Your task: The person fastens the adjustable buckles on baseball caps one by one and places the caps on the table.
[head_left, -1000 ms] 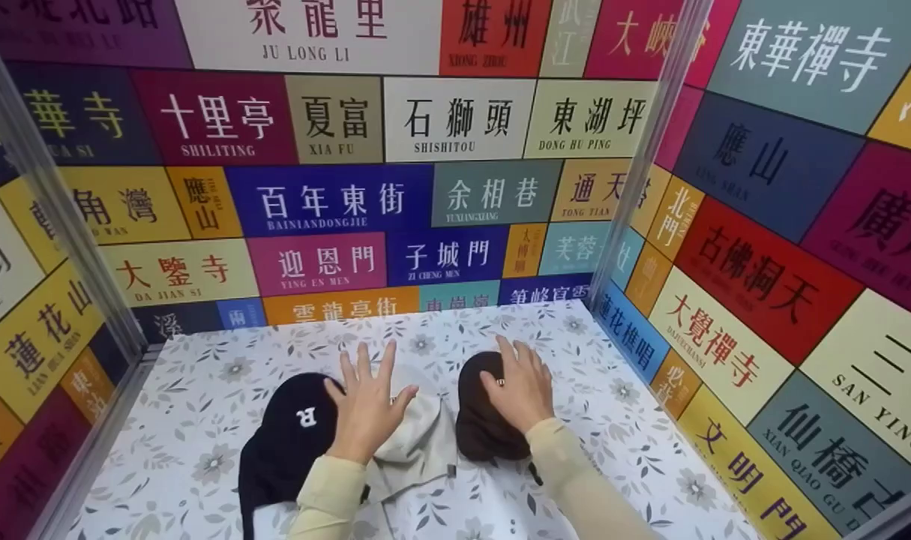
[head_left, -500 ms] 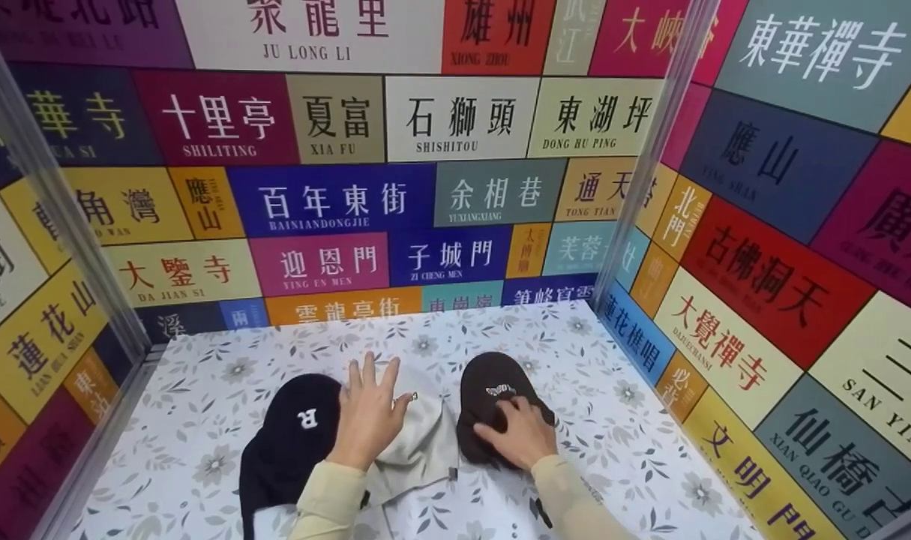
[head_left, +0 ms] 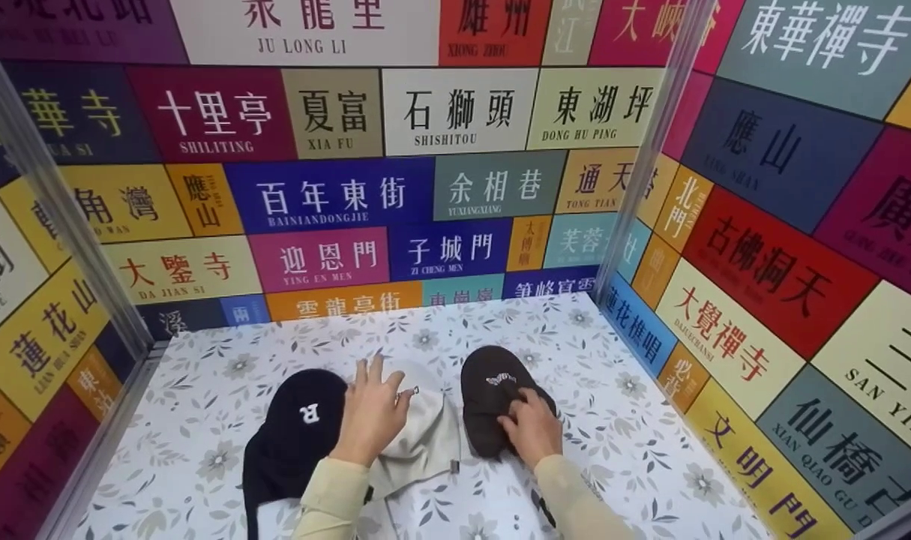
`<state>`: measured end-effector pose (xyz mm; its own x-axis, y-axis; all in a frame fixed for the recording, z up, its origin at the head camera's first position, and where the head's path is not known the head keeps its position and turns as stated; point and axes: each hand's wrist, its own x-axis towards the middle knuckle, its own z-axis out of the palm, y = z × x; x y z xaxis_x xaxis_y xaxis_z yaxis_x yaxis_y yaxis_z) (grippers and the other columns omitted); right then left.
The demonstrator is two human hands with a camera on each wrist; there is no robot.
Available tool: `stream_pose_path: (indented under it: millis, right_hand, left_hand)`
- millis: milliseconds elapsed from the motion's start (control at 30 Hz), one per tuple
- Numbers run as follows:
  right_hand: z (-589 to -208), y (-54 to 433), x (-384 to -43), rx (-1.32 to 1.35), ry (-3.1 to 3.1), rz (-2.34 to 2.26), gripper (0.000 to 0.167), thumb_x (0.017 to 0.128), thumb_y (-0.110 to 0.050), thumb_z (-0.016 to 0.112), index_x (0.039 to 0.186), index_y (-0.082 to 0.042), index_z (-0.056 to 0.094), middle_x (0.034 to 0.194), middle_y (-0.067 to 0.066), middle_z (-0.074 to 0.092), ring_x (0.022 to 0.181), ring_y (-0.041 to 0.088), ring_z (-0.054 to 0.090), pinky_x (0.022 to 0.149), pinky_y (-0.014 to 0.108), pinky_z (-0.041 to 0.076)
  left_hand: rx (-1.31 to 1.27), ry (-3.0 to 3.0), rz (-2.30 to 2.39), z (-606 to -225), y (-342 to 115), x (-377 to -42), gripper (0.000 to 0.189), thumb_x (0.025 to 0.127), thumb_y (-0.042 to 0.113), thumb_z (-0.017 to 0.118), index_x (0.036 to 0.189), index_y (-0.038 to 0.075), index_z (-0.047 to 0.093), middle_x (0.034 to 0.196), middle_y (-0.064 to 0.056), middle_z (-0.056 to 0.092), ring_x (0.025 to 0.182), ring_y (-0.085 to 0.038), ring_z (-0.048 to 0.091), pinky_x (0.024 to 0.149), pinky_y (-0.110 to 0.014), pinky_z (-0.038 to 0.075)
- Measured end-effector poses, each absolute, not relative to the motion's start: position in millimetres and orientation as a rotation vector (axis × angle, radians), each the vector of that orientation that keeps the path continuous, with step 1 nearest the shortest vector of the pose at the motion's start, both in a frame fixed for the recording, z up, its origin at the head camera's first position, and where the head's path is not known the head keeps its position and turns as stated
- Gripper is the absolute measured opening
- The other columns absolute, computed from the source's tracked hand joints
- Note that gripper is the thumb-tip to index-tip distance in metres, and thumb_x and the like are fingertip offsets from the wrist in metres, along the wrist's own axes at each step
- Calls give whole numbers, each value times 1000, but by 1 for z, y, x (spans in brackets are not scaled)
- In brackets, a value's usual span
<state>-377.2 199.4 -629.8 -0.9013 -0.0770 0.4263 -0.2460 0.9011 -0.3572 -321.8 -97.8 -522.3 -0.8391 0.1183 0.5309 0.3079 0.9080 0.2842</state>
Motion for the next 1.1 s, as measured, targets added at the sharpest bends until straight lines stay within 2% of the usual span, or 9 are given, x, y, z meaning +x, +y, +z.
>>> stream_pose_path:
  millis: [133,400,567,833,1100]
  right_hand:
    - [-615,201,-383,233,-2528,605,21,87,-28,79,78,-19,63,129,9,62,117,30,58,91,50,50]
    - [-572,212,-401,264,-2412,611,19,92,-31,74,86,-16,65,98,2,66,87,24,62,72,42,53]
    - [-545,223,-416,239,-2429,638,21,95,-34,70,89,-15,65,86,2,64,76,23,59,67,41,51]
    - [-511,236,-427,178,-2452,686,26,99,-39,64,87,-16,60,79,3,59,70,24,55,64,42,45]
    - [-486,237,-425,193,-2455,737,26,99,-38,63,87,-15,58,78,4,57,68,26,52,64,42,42]
  left_hand:
    - [-328,-2548,-487,-519,-96,-321,27,95,29,68,115,10,71,144,-27,47,133,-52,40,86,-67,46]
    - [-304,-2546,-470,-515,-102,-314,29,94,26,70,117,9,70,144,-27,48,134,-52,39,89,-66,45]
    - [-282,-2568,-463,-509,-105,-311,32,96,28,67,122,9,69,146,-26,47,136,-52,37,92,-67,44]
    - [-277,-2552,-421,-500,-105,-306,35,95,28,68,124,9,68,146,-26,46,136,-52,38,92,-65,44]
    - [-291,-2570,-398,-493,-102,-306,37,96,28,66,127,9,66,147,-25,45,137,-50,36,93,-64,44]
